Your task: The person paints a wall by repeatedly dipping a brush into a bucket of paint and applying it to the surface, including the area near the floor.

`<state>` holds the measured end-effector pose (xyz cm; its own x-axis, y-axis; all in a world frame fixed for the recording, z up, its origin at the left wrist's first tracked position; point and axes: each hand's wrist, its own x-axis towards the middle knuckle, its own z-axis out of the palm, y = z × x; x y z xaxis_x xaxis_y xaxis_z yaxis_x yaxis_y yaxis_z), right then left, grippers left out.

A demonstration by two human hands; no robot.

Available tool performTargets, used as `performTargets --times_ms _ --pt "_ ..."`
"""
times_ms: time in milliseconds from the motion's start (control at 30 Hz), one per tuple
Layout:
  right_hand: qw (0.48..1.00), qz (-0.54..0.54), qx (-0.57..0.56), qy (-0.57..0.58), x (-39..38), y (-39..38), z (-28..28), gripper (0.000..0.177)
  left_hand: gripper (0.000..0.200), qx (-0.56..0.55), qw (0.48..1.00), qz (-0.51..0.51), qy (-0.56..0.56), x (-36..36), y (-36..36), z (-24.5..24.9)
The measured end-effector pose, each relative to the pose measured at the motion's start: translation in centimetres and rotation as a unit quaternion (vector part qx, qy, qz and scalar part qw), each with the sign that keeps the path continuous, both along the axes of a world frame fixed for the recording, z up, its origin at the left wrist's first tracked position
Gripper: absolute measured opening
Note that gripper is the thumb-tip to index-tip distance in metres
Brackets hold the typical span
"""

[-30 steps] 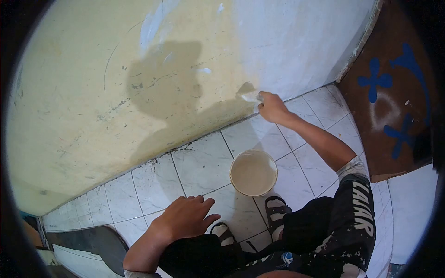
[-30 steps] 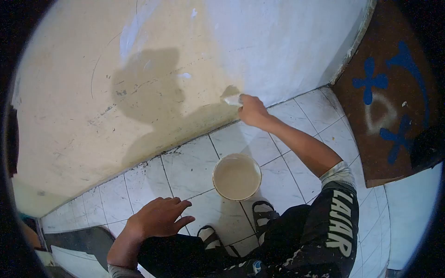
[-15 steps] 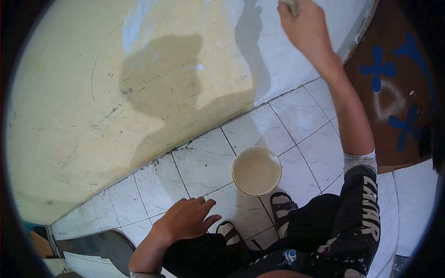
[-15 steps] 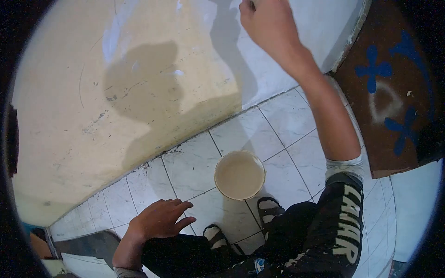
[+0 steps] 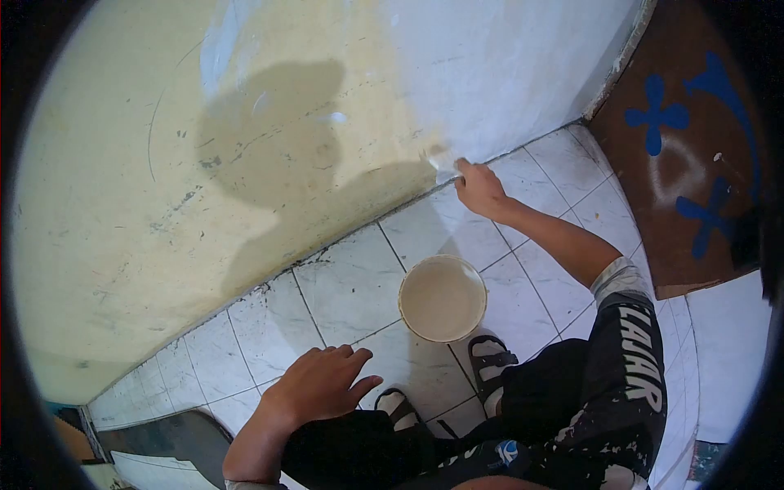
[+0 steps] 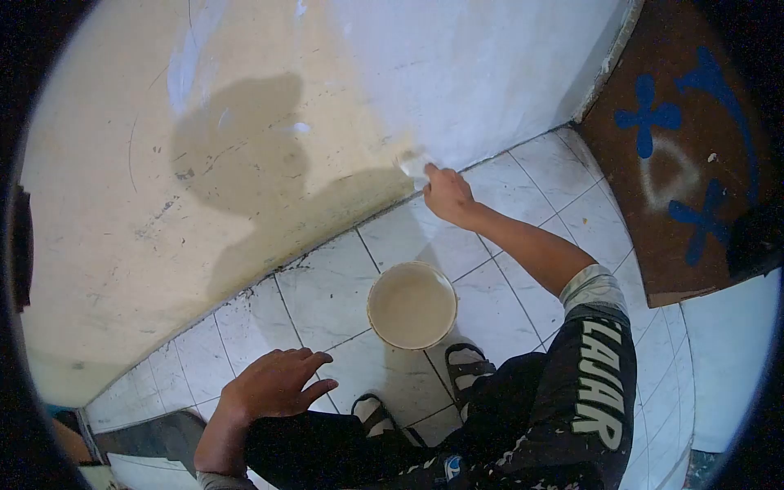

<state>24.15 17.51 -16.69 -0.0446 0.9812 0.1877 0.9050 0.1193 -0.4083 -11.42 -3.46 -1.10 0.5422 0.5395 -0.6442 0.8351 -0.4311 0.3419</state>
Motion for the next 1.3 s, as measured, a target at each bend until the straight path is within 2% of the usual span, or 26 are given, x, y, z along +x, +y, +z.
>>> performTargets --times_ms 33,167,233,333,400,433,500,533,600,700,733,800,867,900,967,1100,1167,1267,1300 --pt "0.997 -0.004 -0.075 -0.020 0.2 -0.1 -0.1 0.040 0.054 -0.005 1.000 0.003 0.005 0.1 -0.1 0.2" --pt "0.999 -0.021 -0.048 -0.002 0.7 2.7 2.0 0.036 0.054 -0.004 1.000 0.009 0.005 0.1 -0.6 0.9" --pt "0.996 -0.038 0.002 0.075 0.3 3.5 6.8 0.029 0.054 -0.012 1.000 0.018 0.015 0.2 -0.6 1.1" --pt "0.997 -0.030 0.008 0.065 0.0 2.6 12.1 0.027 0.054 -0.013 1.000 0.021 0.014 -0.2 -0.6 0.8" --pt "0.991 -0.039 0.086 0.092 0.1 2.1 14.5 0.028 0.054 -0.006 1.000 0.014 0.000 -0.2 -0.3 0.5" --pt "0.991 -0.042 0.084 0.092 0.3 2.0 15.4 0.028 0.054 -0.009 1.000 0.010 0.004 -0.1 -0.1 0.3" --pt "0.981 -0.036 0.174 0.083 0.6 2.0 17.0 0.038 0.054 -0.014 1.000 0.002 0.009 -0.1 0.3 0.0" --pt "0.981 -0.040 0.172 0.083 0.6 1.6 18.3 0.038 0.054 -0.009 1.000 0.002 0.002 -0.2 0.3 -0.3" --pt "0.950 -0.008 0.288 0.120 0.3 1.0 20.3 0.036 0.054 -0.006 1.000 0.001 -0.006 -0.2 0.6 -0.5" --pt "0.936 -0.023 0.318 0.148 -1.0 0.8 19.6 0.030 0.054 -0.025 1.000 0.009 0.009 0.0 0.9 -0.4" --pt "0.937 -0.022 0.317 0.146 -0.8 1.3 17.8 0.030 0.055 -0.029 0.999 0.011 0.010 -0.1 0.9 -0.5" --pt "0.935 0.032 0.340 0.097 -0.4 3.4 10.4 0.036 0.055 -0.031 0.999 0.013 0.010 0.0 1.0 -0.6" --pt "0.957 0.027 0.281 0.070 -0.4 2.8 4.5 0.041 0.055 -0.031 0.999 0.017 0.018 0.2 1.1 -0.3" --pt "0.957 0.027 0.281 0.070 -0.4 2.0 3.4 0.041 0.055 -0.030 0.999 0.017 0.019 0.2 1.1 -0.3" --pt "0.990 0.003 0.124 0.061 -0.1 1.0 1.9 0.047 0.051 -0.034 0.999 0.015 0.018 0.4 1.1 -0.2" --pt "0.998 0.002 0.058 0.038 1.5 0.6 -2.1 0.040 0.051 -0.022 1.000 0.005 0.013 0.3 0.8 -0.4" --pt "0.999 -0.010 -0.045 0.011 2.2 0.6 -3.4 0.035 0.051 -0.023 1.000 0.014 0.004 0.5 0.6 0.2" --pt "0.998 -0.019 -0.044 0.032 2.4 1.9 0.0 0.031 0.051 -0.021 1.000 0.018 0.004 0.3 0.0 0.4" --pt "0.998 -0.022 0.004 0.050 2.2 2.6 2.0 0.031 0.051 -0.019 1.000 0.020 0.005 0.2 -0.1 0.4"
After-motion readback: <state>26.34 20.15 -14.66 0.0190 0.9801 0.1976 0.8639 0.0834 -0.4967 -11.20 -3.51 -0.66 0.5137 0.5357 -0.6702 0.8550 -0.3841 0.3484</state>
